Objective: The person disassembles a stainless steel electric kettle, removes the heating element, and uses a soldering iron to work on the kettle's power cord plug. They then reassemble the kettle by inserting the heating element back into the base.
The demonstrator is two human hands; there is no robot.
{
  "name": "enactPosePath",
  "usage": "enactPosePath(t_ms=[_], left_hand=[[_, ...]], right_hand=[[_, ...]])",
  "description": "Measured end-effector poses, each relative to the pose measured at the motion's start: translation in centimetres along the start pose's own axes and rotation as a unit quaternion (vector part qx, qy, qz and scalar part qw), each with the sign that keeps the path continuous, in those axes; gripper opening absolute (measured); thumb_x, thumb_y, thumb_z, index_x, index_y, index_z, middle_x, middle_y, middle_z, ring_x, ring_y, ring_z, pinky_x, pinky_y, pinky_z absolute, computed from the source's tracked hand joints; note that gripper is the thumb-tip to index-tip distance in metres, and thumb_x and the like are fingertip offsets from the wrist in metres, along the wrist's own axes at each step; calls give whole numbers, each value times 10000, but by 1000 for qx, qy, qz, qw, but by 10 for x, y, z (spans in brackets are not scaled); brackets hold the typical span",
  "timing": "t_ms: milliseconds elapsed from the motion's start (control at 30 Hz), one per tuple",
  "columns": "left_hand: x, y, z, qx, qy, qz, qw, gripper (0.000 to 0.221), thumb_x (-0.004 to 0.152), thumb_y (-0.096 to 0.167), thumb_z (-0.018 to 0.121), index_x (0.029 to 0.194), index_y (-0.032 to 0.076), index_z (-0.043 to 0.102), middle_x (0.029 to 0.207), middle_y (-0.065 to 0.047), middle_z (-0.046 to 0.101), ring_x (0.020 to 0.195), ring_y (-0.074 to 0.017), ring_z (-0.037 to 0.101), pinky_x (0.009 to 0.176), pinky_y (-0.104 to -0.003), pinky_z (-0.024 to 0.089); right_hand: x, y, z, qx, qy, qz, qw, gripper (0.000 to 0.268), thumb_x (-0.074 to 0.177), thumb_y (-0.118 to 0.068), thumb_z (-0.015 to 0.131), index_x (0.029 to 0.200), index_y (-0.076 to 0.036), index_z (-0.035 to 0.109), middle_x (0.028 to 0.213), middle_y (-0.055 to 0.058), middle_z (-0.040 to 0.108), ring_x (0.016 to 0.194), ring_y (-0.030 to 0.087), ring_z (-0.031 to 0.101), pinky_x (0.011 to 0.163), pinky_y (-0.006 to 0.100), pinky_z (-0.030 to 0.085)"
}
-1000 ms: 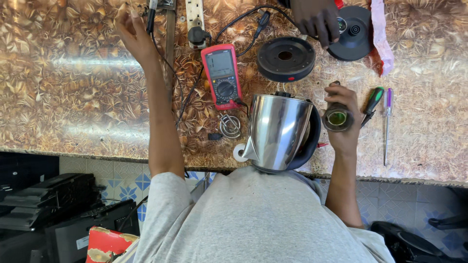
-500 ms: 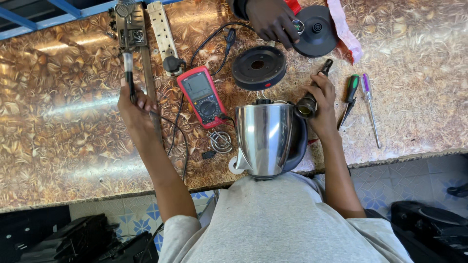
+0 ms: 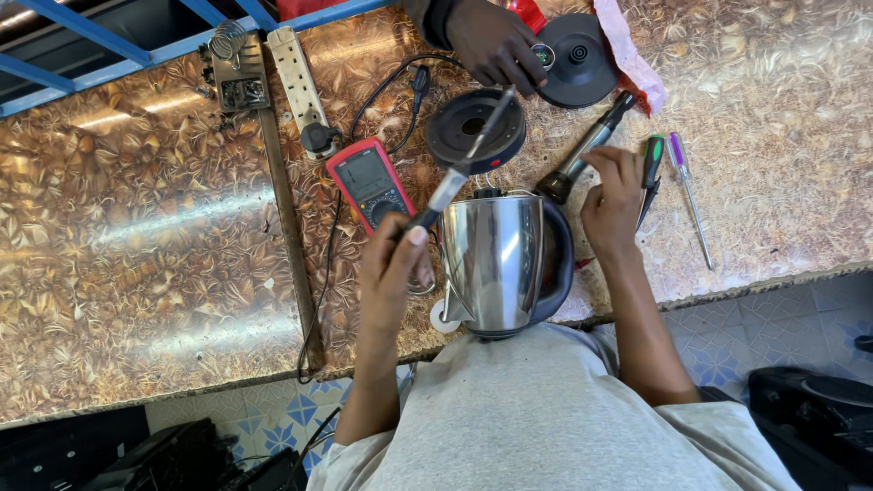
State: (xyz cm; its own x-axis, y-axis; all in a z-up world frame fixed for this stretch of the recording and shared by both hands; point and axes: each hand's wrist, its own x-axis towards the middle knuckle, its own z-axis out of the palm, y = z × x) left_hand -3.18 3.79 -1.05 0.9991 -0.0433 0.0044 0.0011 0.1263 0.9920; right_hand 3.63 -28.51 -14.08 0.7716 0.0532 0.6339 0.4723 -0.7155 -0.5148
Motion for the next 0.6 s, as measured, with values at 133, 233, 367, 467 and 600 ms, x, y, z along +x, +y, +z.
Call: enactPosePath(t_ms=[133, 233, 367, 467, 600], left_hand=[[0, 5, 49, -6, -63, -21, 998, 304, 1030, 302, 526, 1012, 3, 572, 589, -28, 499, 457, -121, 512, 449, -250, 472], [-3, 19, 84, -1, -125, -42, 991, 325, 1028, 305, 541, 1040, -19, 564, 625, -89, 526, 445, -158, 561, 445, -290, 464], [0, 43, 114, 147, -240, -35, 959, 401, 991, 426, 544, 1139, 53, 564, 756, -229, 636, 671, -378, 668, 599, -448, 502], [13, 57, 120, 217, -297, -10, 930, 444, 995, 487, 484, 1105, 66, 574, 765, -237, 658, 728, -431, 693, 668, -486, 524], [52, 20, 117, 242, -292, 99, 920, 359, 1007, 409, 495, 896, 89, 613, 672, -178, 630, 667, -441, 660, 612, -499, 512]], right_hand=[[1, -69, -12, 49, 162, -50, 984, 336, 878, 210, 501, 998, 25, 755, 918, 134, 713, 736, 343, 644, 712, 447, 532], [-8, -97, -13, 152, 138, -105, 973, 407, 806, 236, 655, 1201, 164, 593, 874, 228, 739, 634, 358, 706, 508, 449, 557], [-13, -102, -21, 158, 133, -104, 973, 334, 942, -29, 665, 1195, 189, 648, 895, 272, 734, 691, 395, 703, 540, 447, 546], [-37, -80, -25, 133, 158, -83, 975, 360, 1018, -129, 637, 1159, 200, 675, 839, 259, 691, 644, 363, 635, 549, 418, 514], [-48, -59, -28, 103, 217, -43, 970, 298, 971, -48, 755, 1083, 214, 668, 738, 222, 639, 562, 344, 594, 473, 415, 457]])
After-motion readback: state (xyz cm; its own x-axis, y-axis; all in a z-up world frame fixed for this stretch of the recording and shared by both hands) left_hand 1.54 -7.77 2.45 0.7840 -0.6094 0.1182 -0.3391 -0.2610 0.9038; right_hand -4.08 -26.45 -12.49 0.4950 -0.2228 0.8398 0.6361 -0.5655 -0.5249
